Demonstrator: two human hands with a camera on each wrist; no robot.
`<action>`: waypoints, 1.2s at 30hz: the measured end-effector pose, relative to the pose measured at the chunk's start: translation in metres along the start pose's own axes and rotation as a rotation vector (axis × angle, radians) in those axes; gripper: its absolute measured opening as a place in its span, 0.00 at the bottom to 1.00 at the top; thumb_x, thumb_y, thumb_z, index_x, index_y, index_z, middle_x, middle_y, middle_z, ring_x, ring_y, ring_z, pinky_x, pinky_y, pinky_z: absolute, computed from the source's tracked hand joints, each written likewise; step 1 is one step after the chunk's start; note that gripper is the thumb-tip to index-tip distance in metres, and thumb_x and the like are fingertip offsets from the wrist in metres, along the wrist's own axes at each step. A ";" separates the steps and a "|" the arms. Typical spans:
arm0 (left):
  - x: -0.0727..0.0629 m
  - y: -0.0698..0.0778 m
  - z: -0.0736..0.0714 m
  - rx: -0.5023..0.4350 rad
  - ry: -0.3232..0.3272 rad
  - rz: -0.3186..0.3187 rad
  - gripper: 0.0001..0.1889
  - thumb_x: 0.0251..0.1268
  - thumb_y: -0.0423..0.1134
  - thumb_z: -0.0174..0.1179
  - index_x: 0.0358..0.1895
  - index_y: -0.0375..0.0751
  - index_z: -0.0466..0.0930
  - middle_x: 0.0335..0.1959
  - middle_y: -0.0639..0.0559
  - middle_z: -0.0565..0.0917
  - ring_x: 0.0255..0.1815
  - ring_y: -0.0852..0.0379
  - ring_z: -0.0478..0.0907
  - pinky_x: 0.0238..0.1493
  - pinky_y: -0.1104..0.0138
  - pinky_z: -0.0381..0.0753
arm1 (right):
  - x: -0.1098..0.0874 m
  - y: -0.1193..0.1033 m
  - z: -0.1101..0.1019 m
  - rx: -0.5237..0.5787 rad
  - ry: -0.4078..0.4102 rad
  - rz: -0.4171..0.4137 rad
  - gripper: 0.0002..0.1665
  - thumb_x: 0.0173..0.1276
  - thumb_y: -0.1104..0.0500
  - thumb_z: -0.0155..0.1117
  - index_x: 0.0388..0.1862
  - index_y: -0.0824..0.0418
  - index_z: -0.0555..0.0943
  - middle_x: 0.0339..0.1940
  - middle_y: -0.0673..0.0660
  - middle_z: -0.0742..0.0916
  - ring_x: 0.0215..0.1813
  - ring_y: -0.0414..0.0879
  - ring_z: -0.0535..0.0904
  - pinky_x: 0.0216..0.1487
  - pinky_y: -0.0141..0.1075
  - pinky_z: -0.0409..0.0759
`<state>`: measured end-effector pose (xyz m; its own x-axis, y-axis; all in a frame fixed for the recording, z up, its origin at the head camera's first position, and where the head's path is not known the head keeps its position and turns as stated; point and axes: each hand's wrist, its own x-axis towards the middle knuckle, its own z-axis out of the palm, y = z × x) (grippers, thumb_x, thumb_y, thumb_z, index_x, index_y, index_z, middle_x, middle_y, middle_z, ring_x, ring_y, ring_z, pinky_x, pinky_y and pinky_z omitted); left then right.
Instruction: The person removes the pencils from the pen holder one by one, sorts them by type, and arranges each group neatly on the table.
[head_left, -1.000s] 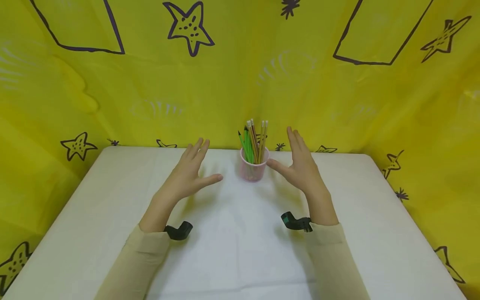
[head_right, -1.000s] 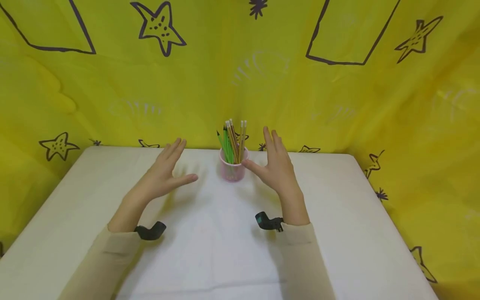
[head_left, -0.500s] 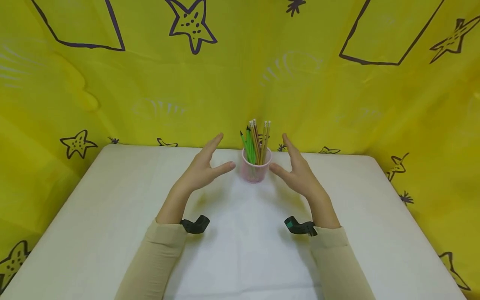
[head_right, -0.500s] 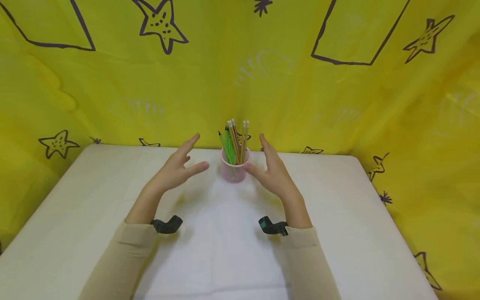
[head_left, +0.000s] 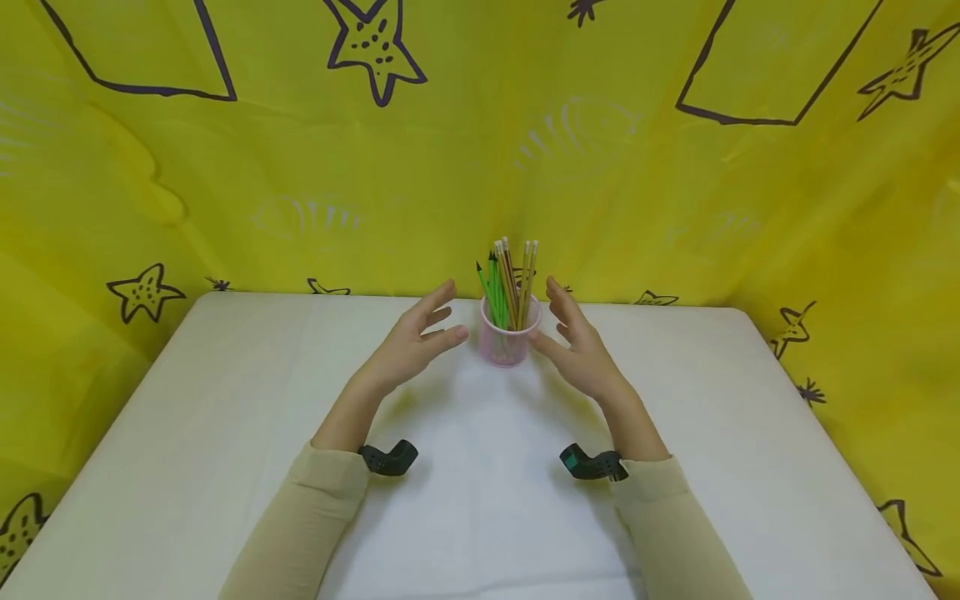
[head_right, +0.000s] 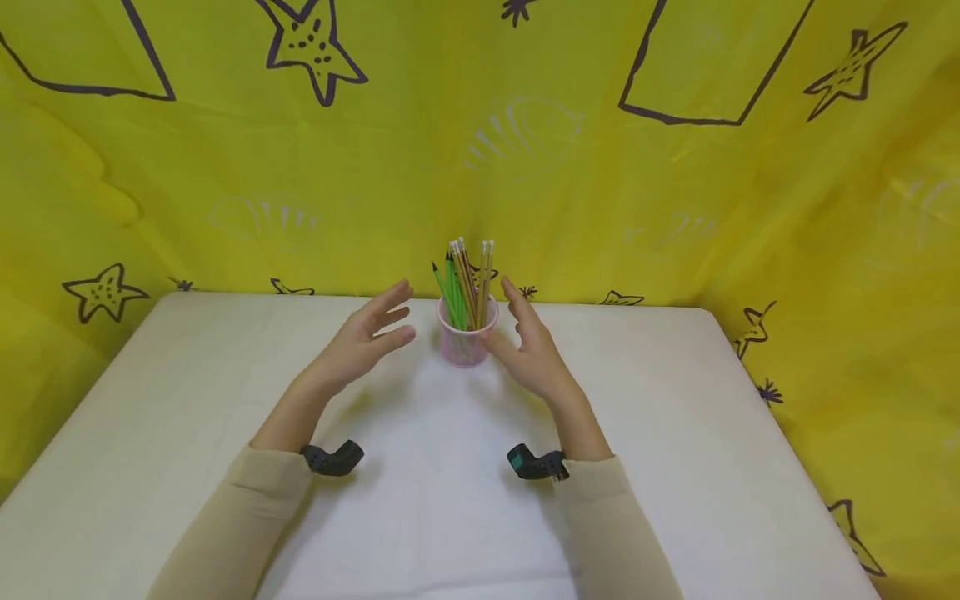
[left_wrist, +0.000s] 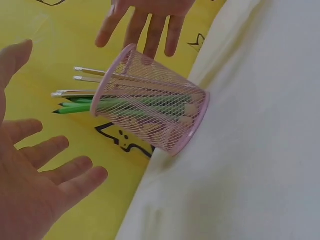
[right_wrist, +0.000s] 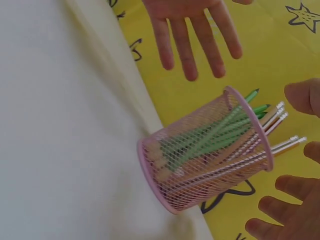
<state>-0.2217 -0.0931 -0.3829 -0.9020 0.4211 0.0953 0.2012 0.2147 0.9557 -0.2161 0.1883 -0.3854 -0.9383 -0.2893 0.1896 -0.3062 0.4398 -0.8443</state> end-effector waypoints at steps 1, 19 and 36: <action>0.002 -0.001 0.002 -0.018 0.002 0.009 0.40 0.72 0.46 0.61 0.81 0.53 0.48 0.81 0.58 0.54 0.79 0.48 0.55 0.75 0.50 0.64 | 0.000 0.000 0.001 0.013 0.002 0.004 0.48 0.74 0.53 0.62 0.83 0.45 0.46 0.82 0.55 0.56 0.81 0.57 0.53 0.78 0.58 0.57; 0.006 -0.015 0.022 0.039 -0.057 0.027 0.41 0.69 0.46 0.63 0.80 0.54 0.50 0.81 0.56 0.52 0.79 0.37 0.54 0.73 0.47 0.65 | 0.003 0.005 0.018 0.048 -0.029 0.014 0.47 0.74 0.55 0.62 0.82 0.54 0.48 0.81 0.60 0.58 0.79 0.61 0.58 0.76 0.58 0.61; 0.004 -0.014 0.029 0.094 -0.074 0.002 0.43 0.69 0.44 0.64 0.81 0.58 0.48 0.81 0.59 0.53 0.77 0.41 0.60 0.72 0.47 0.68 | -0.002 0.006 0.016 0.048 -0.024 0.025 0.47 0.71 0.54 0.65 0.82 0.54 0.51 0.74 0.65 0.69 0.69 0.64 0.73 0.71 0.55 0.70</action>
<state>-0.2169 -0.0688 -0.4043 -0.8716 0.4848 0.0730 0.2412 0.2944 0.9247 -0.2139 0.1779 -0.3990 -0.9413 -0.2992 0.1562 -0.2737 0.4061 -0.8719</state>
